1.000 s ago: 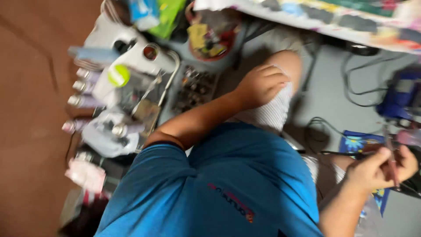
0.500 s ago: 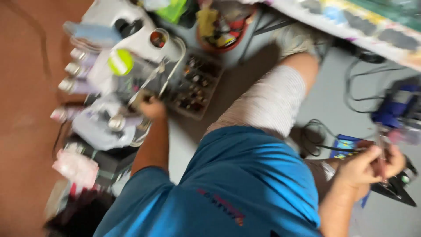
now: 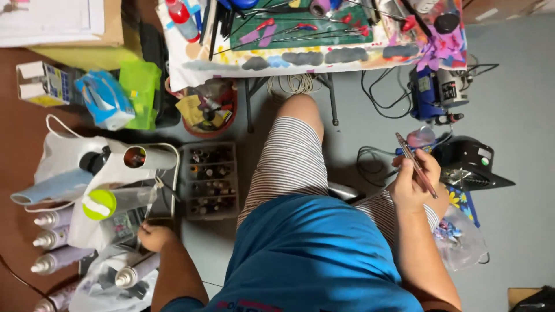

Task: Airbrushing a small red action figure component while holding it on a mounting stick at a design station.

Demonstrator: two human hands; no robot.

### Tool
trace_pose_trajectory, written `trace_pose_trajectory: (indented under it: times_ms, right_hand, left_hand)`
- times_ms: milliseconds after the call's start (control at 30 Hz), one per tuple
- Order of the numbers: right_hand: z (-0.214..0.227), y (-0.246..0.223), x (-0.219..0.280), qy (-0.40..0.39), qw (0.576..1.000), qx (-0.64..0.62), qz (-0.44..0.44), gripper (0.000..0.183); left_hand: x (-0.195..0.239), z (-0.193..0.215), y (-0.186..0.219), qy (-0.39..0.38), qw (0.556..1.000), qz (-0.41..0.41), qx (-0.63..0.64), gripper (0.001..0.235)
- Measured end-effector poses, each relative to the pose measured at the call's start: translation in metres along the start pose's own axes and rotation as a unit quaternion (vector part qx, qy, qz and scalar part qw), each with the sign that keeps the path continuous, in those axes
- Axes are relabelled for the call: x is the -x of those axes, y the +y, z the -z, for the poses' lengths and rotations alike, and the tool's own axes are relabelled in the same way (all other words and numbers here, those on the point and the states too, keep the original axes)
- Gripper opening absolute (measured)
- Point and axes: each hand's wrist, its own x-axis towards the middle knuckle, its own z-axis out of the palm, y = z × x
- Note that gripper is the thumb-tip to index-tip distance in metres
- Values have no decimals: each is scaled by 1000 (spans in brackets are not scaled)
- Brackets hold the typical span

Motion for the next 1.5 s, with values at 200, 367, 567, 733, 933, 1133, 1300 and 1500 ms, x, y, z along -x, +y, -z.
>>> trace_pose_trajectory:
  times_ms: [200, 367, 567, 733, 933, 1133, 1300, 1500]
  right_hand:
    - [-2, -1, -9, -3, 1000, 21, 22, 28]
    - [0, -19, -16, 31, 996, -79, 15, 26]
    - [29, -81, -48, 20, 999, -26, 33, 25]
    - [51, -124, -62, 33, 998, 34, 34, 25]
    - [56, -121, -53, 45, 998, 38, -4, 24]
    - [44, -121, -60, 41, 998, 46, -5, 23]
    - [44, -127, -62, 33, 997, 61, -19, 20]
    - [45, -124, -60, 34, 996, 79, -18, 18]
  left_hand:
    - [35, 15, 56, -10, 947, -319, 39, 16]
    - [129, -16, 177, -334, 729, -574, 166, 30]
    - [315, -17, 366, -367, 604, -668, 232, 16]
    - [377, 29, 457, -446, 506, -713, 192, 14]
    - [406, 40, 468, -529, 496, -673, 146, 8]
    - [411, 42, 470, -520, 488, -684, 151, 5]
    - [413, 41, 468, -509, 477, -701, 149, 4]
    - [414, 49, 472, -526, 481, -688, 138, 5]
